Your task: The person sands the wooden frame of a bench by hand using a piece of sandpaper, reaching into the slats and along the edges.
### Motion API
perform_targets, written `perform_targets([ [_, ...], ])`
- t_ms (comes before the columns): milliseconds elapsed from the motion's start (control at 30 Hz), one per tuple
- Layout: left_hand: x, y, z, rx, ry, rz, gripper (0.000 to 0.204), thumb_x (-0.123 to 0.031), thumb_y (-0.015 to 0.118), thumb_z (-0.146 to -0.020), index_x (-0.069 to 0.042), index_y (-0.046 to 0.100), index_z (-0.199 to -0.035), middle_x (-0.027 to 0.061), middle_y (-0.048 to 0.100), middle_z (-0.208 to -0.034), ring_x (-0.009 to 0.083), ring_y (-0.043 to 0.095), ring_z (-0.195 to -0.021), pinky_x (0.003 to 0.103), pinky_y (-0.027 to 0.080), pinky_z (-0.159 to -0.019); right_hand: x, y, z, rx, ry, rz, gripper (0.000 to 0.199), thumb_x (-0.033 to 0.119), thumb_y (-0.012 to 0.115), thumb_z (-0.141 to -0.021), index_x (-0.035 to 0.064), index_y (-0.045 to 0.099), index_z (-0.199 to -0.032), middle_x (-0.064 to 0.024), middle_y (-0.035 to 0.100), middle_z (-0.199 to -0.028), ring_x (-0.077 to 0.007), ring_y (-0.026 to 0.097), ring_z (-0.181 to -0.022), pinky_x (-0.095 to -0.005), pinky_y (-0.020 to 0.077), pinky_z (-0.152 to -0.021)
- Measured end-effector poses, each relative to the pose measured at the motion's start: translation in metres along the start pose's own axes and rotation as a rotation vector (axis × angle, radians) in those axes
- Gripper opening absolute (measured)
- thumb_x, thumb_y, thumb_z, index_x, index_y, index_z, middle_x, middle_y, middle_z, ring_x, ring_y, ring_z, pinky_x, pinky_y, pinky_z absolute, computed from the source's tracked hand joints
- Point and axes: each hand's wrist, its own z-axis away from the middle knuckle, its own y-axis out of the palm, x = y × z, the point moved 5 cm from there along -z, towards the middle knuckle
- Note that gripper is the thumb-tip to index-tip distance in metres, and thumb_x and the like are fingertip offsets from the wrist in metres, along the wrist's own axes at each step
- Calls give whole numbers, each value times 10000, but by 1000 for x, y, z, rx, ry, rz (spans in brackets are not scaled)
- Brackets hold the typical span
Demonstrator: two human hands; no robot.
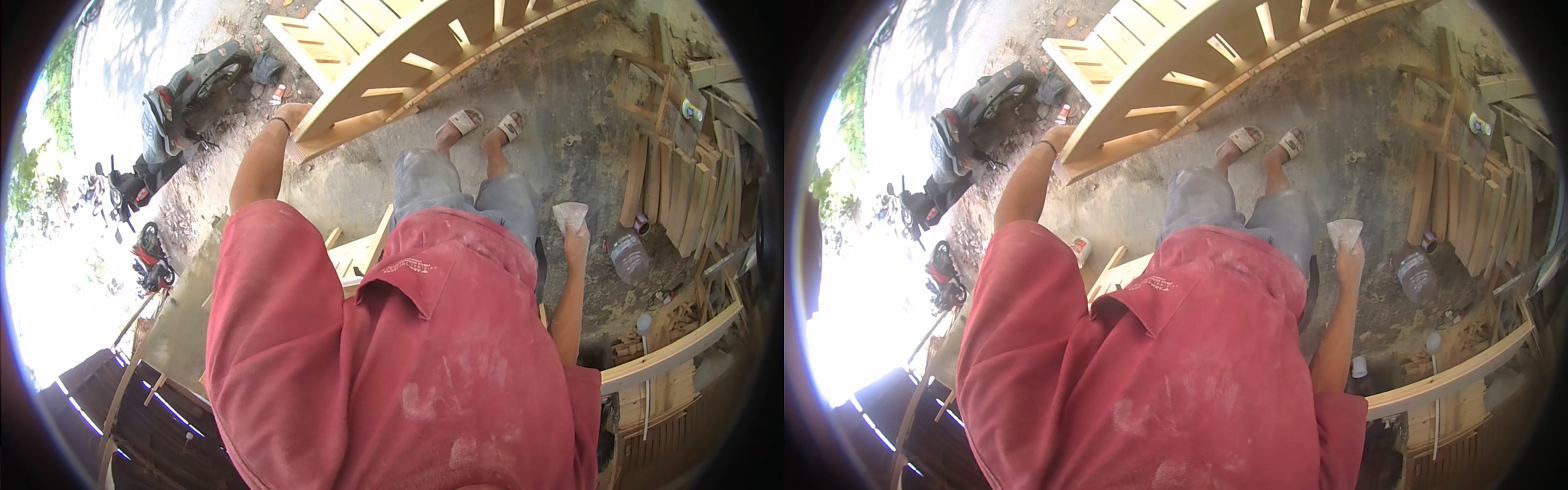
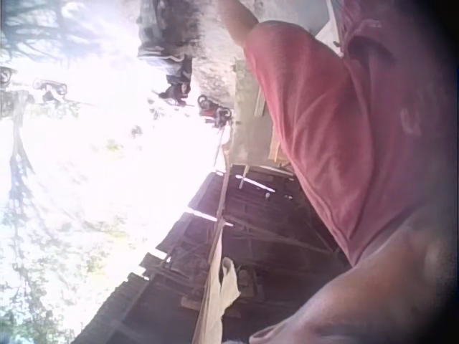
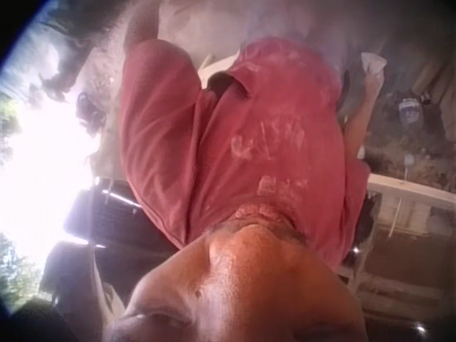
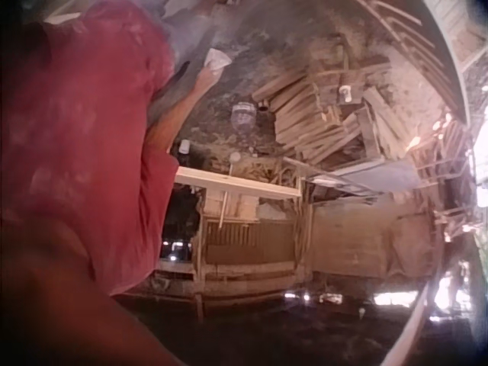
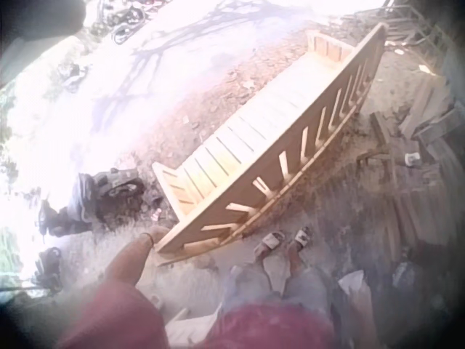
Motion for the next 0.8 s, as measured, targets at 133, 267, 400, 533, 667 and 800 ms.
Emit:
perform_targets([
  [133,12,-33,30,-214,61,-78,334,-173,469,-996,-101,585,-1301,19,578,-1404,131,538,-1254,298,421,-1066,-49,0,20,-19,38,76,425,229,586,-968,-56,585,-1283,-221,676,-1187,-334,636,-1122,-379,461,-956],
  [267,17,-22,31,-202,129,-61,310,-144,512,-975,-68,615,-1258,51,630,-1304,153,592,-1153,310,467,-997,-122,6,49,19,263,-39,364,209,592,-967,-25,619,-1244,-143,699,-1045,-249,660,-906,-344,498,-783],
  [400,18,-13,33,-257,162,-59,287,-115,555,-954,-35,644,-1216,82,683,-1205,175,647,-1051,321,514,-929,-132,16,77,15,395,-122,299,187,593,-967,10,647,-1201,-54,674,-901,-137,591,-704,-294,457,-604],
  [533,51,-51,41,-249,86,556,265,-121,603,-944,-4,666,-1173,96,718,-1101,159,671,-939,310,545,-852,-119,33,91,-24,389,-240,313,184,593,-966,-4,641,-1213,-71,691,-950,-157,621,-769,-311,486,-660],
  [667,58,-133,68,-201,-560,2215,297,-167,621,-928,-34,670,-1189,81,703,-1150,187,652,-962,306,514,-862,-130,49,70,-2,213,-192,316,236,597,-969,61,634,-1229,-17,671,-984,-117,601,-767,-279,471,-609],
  [800,71,-182,74,-367,-554,1967,375,-195,654,-929,-2,623,-1250,75,687,-1163,117,622,-974,288,512,-839,-89,71,61,1,175,-207,302,223,602,-964,53,643,-1211,-19,671,-964,-120,593,-747,-284,467,-602],
])
